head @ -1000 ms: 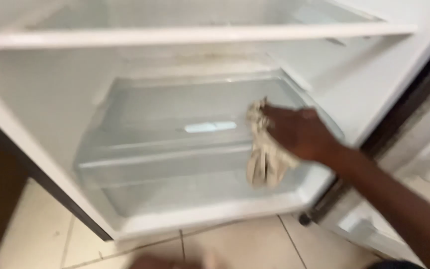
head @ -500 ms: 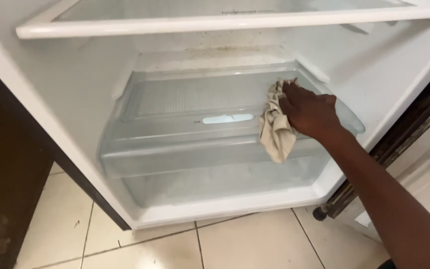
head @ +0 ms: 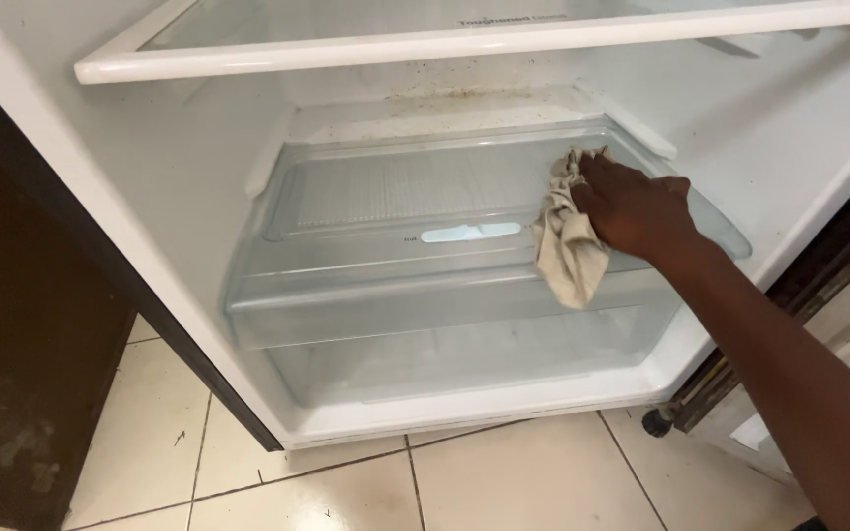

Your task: The person cleans the inside of a refrigerator drawer and shelf with a cloth.

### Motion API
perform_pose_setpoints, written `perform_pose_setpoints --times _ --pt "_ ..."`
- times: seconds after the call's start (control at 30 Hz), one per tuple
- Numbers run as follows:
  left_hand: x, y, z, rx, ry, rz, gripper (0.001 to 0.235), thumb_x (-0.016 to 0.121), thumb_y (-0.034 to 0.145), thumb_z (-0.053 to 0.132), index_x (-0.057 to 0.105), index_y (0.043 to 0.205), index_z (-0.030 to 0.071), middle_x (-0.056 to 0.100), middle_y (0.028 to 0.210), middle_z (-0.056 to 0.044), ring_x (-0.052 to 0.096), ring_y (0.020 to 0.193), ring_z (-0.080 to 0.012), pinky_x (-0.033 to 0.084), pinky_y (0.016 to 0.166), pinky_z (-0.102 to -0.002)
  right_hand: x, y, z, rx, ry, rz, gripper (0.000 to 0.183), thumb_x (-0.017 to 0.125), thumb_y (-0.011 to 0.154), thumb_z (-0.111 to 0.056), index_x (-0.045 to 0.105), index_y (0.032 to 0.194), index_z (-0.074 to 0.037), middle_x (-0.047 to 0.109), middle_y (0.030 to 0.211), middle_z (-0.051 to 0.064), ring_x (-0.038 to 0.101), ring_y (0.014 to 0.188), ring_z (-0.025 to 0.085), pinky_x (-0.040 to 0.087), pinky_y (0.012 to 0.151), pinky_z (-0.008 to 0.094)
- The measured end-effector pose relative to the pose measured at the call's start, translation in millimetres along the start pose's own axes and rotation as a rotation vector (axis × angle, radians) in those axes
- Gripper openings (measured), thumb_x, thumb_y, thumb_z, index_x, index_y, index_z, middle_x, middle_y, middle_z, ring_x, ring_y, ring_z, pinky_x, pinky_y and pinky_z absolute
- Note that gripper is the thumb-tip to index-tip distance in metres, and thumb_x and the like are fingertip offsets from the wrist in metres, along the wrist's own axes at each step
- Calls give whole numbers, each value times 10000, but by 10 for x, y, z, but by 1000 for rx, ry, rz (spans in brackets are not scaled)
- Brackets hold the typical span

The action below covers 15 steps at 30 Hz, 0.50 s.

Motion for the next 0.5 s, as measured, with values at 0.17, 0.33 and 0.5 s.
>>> perform_pose_setpoints --times 0.17,0.33,0.5 --pt "-151 502 -564 -47 65 -20 350 640 936 330 665 1223 130 689 1250 -101 635 1153 -334 482 936 -510 -93 226 -253 122 -130 -427 523 558 889 -356 587 1407 -290 384 1643 32 506 1367 239 410 886 706" --pt "-21 1454 -1482 -53 83 -17 340 633 934 320 667 1219 137 688 1248 -95 631 1142 -332 474 921 -515 -164 -49 -594 68 215 -151 584 378 1039 -425 474 1535 -133 509 1544 106 546 1326 253 375 967 610" --pt "331 2000 -2207 -152 265 -74 502 402 1041 467 576 1401 164 577 1438 -76 524 1304 -286 350 1063 -579 -1174 -217 -772 134 173 -326 554 368 1038 -435 490 1514 -178 613 1441 101 675 1143 270 485 906 532"
Point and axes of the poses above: each hand's wrist, its own y-axis towards the middle knuckle, its own x-axis out of the palm, z = x × y, the point moved 3 cm from there along y, towards the middle knuckle
